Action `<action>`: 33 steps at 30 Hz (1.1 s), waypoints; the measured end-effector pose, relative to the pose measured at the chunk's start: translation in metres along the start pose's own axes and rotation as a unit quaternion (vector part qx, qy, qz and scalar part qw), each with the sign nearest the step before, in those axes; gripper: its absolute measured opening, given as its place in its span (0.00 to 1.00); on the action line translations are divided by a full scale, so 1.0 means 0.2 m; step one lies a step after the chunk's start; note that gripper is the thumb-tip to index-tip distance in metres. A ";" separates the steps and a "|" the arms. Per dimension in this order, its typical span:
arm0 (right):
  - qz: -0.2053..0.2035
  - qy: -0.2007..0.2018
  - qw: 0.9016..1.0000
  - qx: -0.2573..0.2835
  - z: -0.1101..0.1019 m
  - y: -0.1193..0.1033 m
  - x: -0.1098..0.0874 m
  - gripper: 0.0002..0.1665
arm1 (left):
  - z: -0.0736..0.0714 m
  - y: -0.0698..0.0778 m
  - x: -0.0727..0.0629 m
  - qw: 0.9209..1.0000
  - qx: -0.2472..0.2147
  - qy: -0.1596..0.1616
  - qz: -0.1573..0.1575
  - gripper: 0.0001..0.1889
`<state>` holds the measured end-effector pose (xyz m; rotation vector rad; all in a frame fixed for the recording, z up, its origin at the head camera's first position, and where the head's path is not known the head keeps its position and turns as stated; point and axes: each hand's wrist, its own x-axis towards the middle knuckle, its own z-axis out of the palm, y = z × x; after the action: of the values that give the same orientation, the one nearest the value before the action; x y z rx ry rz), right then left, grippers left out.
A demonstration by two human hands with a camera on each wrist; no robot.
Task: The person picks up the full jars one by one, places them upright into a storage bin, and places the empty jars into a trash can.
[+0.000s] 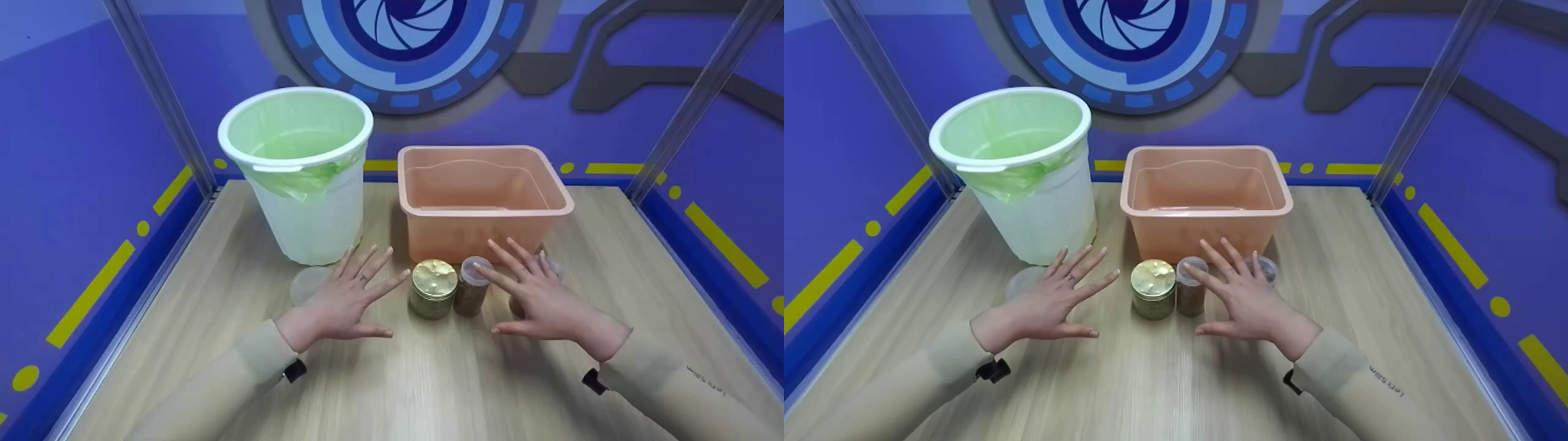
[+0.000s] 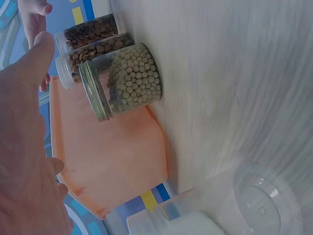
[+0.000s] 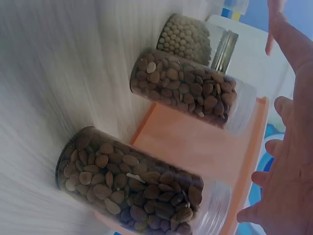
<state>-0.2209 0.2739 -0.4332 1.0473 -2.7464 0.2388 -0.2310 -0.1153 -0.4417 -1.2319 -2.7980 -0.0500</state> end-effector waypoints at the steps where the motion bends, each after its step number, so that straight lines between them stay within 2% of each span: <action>1: 0.008 0.002 1.000 0.004 0.00 0.00 0.00 0.64 | 0.00 0.00 0.00 1.000 -0.001 0.001 -0.001 0.51; 6: 0.047 0.018 0.998 0.036 -0.02 0.05 -0.02 0.64 | 0.00 -0.01 0.02 0.999 -0.034 -0.010 -0.024 0.52; 9: 0.072 0.033 0.994 0.071 -0.02 0.09 -0.03 0.65 | -0.01 -0.01 0.03 0.995 -0.087 -0.018 -0.049 0.52; 11: 0.089 0.046 0.990 0.100 -0.02 0.13 -0.05 0.65 | -0.01 -0.01 0.05 0.988 -0.136 -0.011 -0.067 0.52; 13: 0.104 0.062 0.984 0.128 -0.01 0.16 -0.06 0.66 | -0.02 -0.02 0.07 0.978 -0.188 0.003 -0.087 0.52; 15: 0.120 0.081 0.977 0.157 0.00 0.20 -0.08 0.67 | -0.02 -0.02 0.10 0.963 -0.243 0.031 -0.109 0.52; 16: 0.132 0.089 0.972 0.174 0.00 0.21 -0.09 0.67 | -0.03 -0.02 0.12 0.953 -0.274 0.051 -0.120 0.51; 17: 0.144 0.099 0.966 0.191 0.00 0.23 -0.10 0.68 | -0.03 -0.03 0.14 0.938 -0.311 0.071 -0.133 0.51; 18: 0.159 0.105 0.960 0.205 0.01 0.24 -0.11 0.69 | -0.03 -0.03 0.16 0.921 -0.349 0.090 -0.148 0.50; 19: 0.178 0.109 0.953 0.221 0.01 0.25 -0.12 0.70 | -0.03 -0.04 0.18 0.900 -0.390 0.110 -0.164 0.49; 20: 0.197 0.110 0.944 0.239 0.02 0.26 -0.13 0.71 | -0.03 -0.04 0.20 0.875 -0.431 0.132 -0.178 0.47; 21: 0.219 0.108 0.935 0.256 0.02 0.27 -0.14 0.72 | -0.04 -0.05 0.22 0.846 -0.473 0.151 -0.192 0.45; 25: 0.279 0.110 0.900 0.316 0.07 0.30 -0.18 0.71 | -0.06 -0.07 0.31 0.723 -0.612 0.196 -0.253 0.39; 27: 0.283 0.126 0.885 0.348 0.10 0.30 -0.20 0.69 | -0.08 -0.08 0.36 0.656 -0.673 0.208 -0.271 0.37; 29: 0.275 0.147 0.875 0.371 0.14 0.31 -0.21 0.66 | -0.10 -0.10 0.40 0.589 -0.728 0.214 -0.278 0.36; 31: 0.271 0.156 0.870 0.381 0.18 0.31 -0.22 0.62 | -0.12 -0.11 0.45 0.523 -0.774 0.212 -0.288 0.36; 33: 0.274 0.153 0.871 0.378 0.20 0.31 -0.23 0.59 | -0.13 -0.13 0.49 0.465 -0.807 0.209 -0.298 0.36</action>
<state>-0.2343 0.3409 -0.4871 0.2333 -2.5857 1.5078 -0.3146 -0.0637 -0.4075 0.1858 -1.7799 -2.8681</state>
